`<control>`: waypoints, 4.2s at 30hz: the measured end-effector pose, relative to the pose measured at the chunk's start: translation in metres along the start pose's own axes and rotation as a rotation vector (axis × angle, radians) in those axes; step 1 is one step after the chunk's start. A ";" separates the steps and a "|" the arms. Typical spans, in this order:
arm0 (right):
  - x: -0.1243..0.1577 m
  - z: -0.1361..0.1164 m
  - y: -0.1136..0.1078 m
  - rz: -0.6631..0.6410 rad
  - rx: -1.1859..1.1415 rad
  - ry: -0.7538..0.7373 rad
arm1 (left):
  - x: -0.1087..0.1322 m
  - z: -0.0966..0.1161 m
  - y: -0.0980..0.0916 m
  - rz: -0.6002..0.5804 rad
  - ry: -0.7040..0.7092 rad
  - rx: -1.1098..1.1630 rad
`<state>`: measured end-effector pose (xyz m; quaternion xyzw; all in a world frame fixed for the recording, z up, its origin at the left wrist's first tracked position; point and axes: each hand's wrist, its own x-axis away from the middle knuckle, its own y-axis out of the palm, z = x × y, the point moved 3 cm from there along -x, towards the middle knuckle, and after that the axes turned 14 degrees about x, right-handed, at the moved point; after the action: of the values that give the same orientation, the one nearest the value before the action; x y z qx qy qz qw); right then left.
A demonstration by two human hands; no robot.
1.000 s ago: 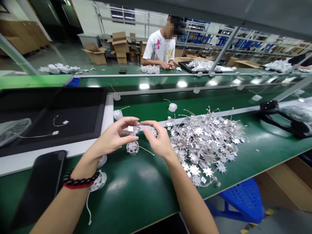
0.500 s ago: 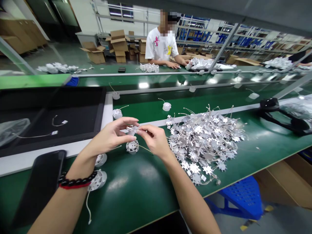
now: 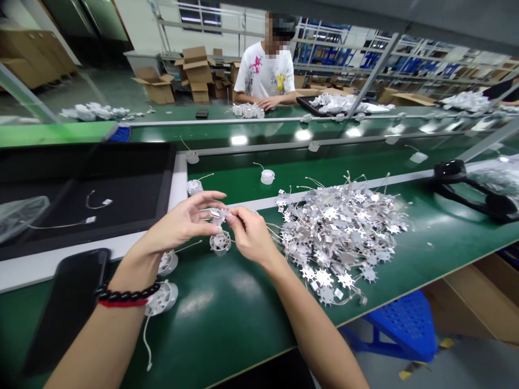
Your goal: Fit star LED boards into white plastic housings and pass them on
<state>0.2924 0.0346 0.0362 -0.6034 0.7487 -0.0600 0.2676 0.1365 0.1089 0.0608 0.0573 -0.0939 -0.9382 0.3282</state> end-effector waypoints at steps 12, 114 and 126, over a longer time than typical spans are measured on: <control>-0.001 0.002 0.004 -0.283 -0.360 0.249 | -0.004 0.001 0.007 0.037 0.074 0.005; -0.001 0.040 0.008 -0.471 0.419 0.379 | 0.003 -0.011 0.014 -0.156 -0.484 -1.271; 0.000 0.036 0.012 -0.491 0.432 0.379 | 0.004 -0.019 0.002 -0.213 -0.503 -1.199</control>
<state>0.2988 0.0466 0.0007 -0.6729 0.5881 -0.3893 0.2231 0.1381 0.1020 0.0426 -0.3474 0.3773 -0.8401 0.1765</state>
